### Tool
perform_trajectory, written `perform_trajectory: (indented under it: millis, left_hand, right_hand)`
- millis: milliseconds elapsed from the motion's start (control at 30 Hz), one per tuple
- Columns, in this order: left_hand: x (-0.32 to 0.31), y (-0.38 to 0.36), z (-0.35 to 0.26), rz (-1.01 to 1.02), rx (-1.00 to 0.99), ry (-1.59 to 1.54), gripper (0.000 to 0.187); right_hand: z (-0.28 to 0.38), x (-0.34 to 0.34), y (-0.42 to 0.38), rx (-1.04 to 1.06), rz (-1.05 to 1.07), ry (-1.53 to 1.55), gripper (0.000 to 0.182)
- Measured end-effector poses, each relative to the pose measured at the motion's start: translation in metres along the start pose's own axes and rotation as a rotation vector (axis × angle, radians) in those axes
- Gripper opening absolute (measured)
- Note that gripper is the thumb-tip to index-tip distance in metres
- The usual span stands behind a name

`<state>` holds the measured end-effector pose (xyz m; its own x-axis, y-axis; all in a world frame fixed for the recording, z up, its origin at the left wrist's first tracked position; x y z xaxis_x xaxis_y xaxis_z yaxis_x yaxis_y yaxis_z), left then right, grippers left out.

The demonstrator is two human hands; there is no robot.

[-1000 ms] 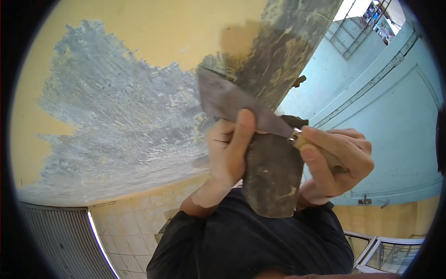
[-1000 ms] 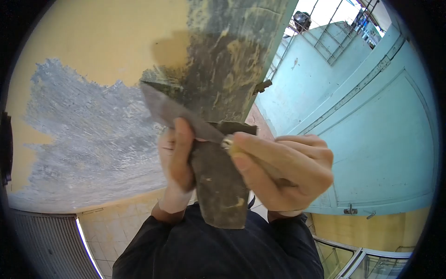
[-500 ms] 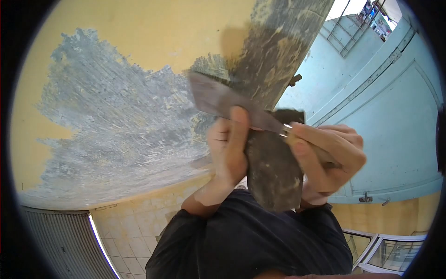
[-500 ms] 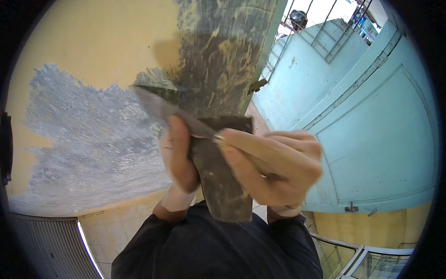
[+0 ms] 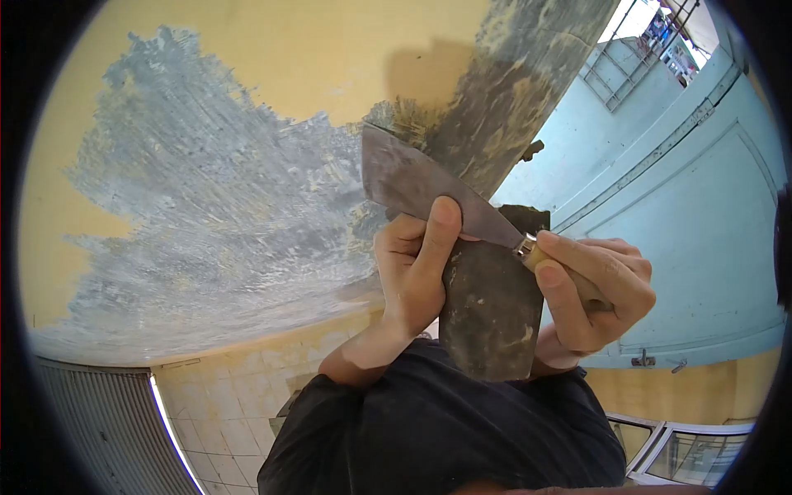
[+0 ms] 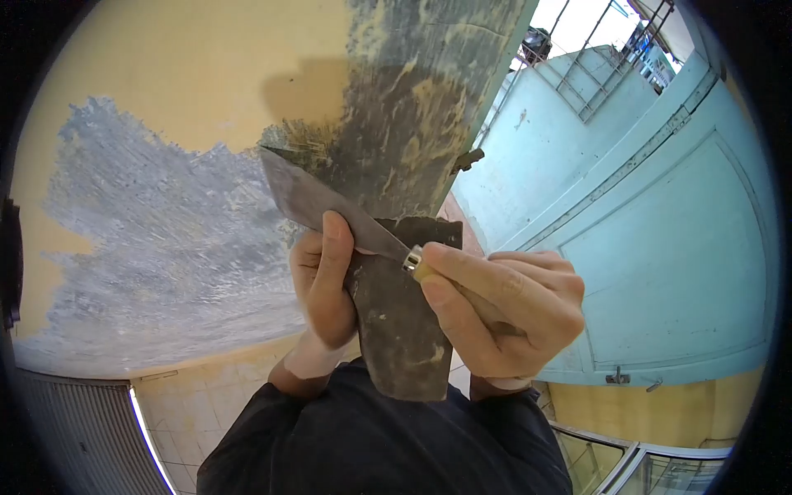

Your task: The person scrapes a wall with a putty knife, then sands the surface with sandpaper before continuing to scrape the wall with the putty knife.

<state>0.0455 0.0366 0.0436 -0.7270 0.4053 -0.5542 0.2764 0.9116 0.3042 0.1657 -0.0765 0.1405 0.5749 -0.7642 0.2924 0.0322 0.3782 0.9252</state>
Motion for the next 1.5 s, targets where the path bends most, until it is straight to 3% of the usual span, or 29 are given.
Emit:
perform_trajectory:
  millis: [100, 233, 333, 467, 533, 633, 800, 867, 900, 933, 1000, 1067, 1133, 1167, 1300, 1400, 1500]
  left_hand:
    - [-0.003, 0.004, -0.015, -0.185, 0.013, -0.117, 0.043]
    - [0.004, -0.004, 0.002, -0.041, 0.026, -0.003, 0.041]
    - [0.000, -0.001, 0.010, -0.058, 0.095, 0.028, 0.041]
    - [-0.004, 0.001, -0.002, -0.051, 0.024, 0.037, 0.042]
    - [-0.005, -0.001, 0.002, -0.078, 0.107, 0.038, 0.043]
    - [0.006, 0.001, 0.006, -0.112, -0.015, -0.082, 0.035]
    - [0.002, 0.001, 0.001, -0.093, -0.031, -0.043, 0.037]
    - [0.001, -0.001, -0.002, -0.092, -0.033, -0.023, 0.037]
    - [0.001, 0.002, -0.017, -0.108, -0.099, -0.067, 0.037]
    - [0.003, 0.004, -0.028, -0.121, -0.169, -0.113, 0.037]
    - [0.008, 0.004, -0.027, -0.119, -0.174, -0.082, 0.037]
    - [0.012, -0.004, -0.009, -0.112, -0.023, 0.041, 0.036]
    - [0.005, -0.003, -0.001, -0.057, -0.018, 0.039, 0.035]
    - [0.000, -0.001, 0.002, -0.038, -0.017, -0.030, 0.031]
    - [-0.008, 0.002, 0.001, -0.026, 0.012, -0.151, 0.029]
    - [-0.006, 0.002, 0.002, -0.031, -0.007, -0.133, 0.029]
    - [-0.008, 0.001, 0.002, -0.044, 0.002, -0.146, 0.029]
  right_hand:
    - [0.001, -0.013, 0.007, -0.078, 0.061, 0.037, 0.024]
    - [0.005, 0.001, 0.000, 0.012, -0.078, 0.065, 0.025]
    - [0.001, 0.000, -0.002, -0.001, -0.055, 0.021, 0.024]
    - [0.001, 0.000, 0.003, -0.082, 0.015, 0.049, 0.024]
    - [-0.001, 0.004, -0.001, -0.055, -0.018, 0.086, 0.024]
    - [0.002, -0.005, 0.002, -0.069, -0.010, 0.097, 0.025]
    - [0.000, -0.004, 0.008, -0.082, 0.008, 0.102, 0.024]
    - [0.002, -0.017, 0.006, 0.072, 0.024, 0.014, 0.026]
    - [0.007, -0.024, 0.003, -0.123, 0.083, -0.045, 0.025]
    - [0.006, -0.023, 0.003, -0.125, 0.078, -0.047, 0.025]
    - [0.007, -0.024, 0.009, -0.036, 0.100, 0.128, 0.027]
    - [0.008, -0.016, 0.003, -0.039, 0.045, 0.112, 0.026]
    - [0.007, -0.004, -0.001, 0.077, -0.065, 0.023, 0.026]
    - [0.005, 0.003, -0.001, -0.033, -0.050, 0.035, 0.026]
    - [0.007, 0.006, -0.009, 0.005, -0.040, -0.052, 0.025]
    - [0.004, 0.003, -0.008, -0.080, -0.007, -0.080, 0.025]
    - [0.001, 0.002, -0.005, -0.007, -0.094, -0.023, 0.024]
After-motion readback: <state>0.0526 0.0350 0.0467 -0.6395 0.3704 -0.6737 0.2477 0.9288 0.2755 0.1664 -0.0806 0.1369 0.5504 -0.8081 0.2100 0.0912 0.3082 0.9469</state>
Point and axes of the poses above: each hand's wrist, its own y-axis towards the middle knuckle, its own x-axis out of the back of the hand, z = x × y, the point moved 5 cm from there along y, towards the middle knuckle, and after that the axes turned 6 degrees about -z, right-handed, at the moved point
